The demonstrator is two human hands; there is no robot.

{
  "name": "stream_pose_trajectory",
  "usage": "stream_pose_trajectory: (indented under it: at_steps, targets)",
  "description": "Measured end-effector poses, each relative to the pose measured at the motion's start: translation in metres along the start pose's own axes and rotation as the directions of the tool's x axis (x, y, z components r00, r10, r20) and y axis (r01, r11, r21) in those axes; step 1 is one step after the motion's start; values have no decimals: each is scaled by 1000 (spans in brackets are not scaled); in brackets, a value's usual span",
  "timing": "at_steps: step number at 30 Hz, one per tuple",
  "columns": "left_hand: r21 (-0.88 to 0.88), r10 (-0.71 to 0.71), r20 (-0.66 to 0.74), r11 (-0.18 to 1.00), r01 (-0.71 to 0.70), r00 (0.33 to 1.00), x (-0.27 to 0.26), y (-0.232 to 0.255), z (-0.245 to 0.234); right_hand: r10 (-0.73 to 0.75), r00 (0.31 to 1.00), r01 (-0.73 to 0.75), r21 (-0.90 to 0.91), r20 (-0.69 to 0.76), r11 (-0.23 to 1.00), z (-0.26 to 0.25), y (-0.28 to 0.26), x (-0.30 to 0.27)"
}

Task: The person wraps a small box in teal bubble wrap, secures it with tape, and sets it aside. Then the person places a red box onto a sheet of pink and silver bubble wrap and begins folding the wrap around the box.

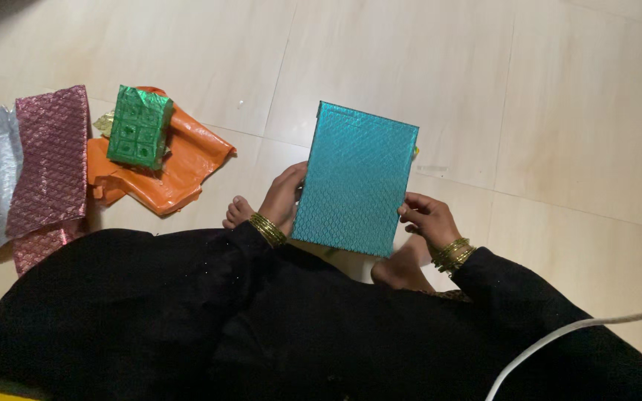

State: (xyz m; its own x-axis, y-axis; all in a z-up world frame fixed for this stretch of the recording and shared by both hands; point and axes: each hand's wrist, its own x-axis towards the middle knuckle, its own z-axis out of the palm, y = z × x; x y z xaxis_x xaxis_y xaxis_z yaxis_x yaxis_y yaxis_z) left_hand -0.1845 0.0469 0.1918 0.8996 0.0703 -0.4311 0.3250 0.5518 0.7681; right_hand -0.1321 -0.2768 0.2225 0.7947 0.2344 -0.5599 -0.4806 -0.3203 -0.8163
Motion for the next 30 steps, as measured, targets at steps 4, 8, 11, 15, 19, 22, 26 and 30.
stream_pose_trajectory:
  at_steps: [4, 8, 11, 15, 19, 22, 26, 30]
  targets:
    - [-16, 29, -15, 999, -30, 999, 0, 2, 5, -29, 999, 30, 38, -25, 999, 2, 2, -4]
    - [-92, 38, -18, 995, -39, 999, -1, 2, 7, -25, 999, 26, 61, -31, 998, 3, 0, -6]
    - [-104, 38, -27, 994, -41, 999, -1, 2, 7, -19, 999, 23, 82, -48, 996, 4, -1, -6]
    - [-26, 57, -95, 998, -60, 994, 1, 1, 4, -21, 999, 24, 109, -36, 994, 4, -3, -7]
    - [-92, 53, -70, 994, -59, 996, 1, 2, 2, -30, 999, 33, 130, -22, 991, 5, -4, -7]
    - [-110, 59, -59, 992, -65, 997, 1, 2, 0, -45, 999, 46, 168, -10, 985, 6, -3, -7]
    - [-79, 43, -64, 996, -48, 997, 0, 0, 1, -89, 996, 90, 119, -16, 989, 1, -2, -3]
    - [2, 60, 19, 998, -60, 998, -5, 2, 8, -150, 988, 152, 52, -47, 987, -8, -9, 7]
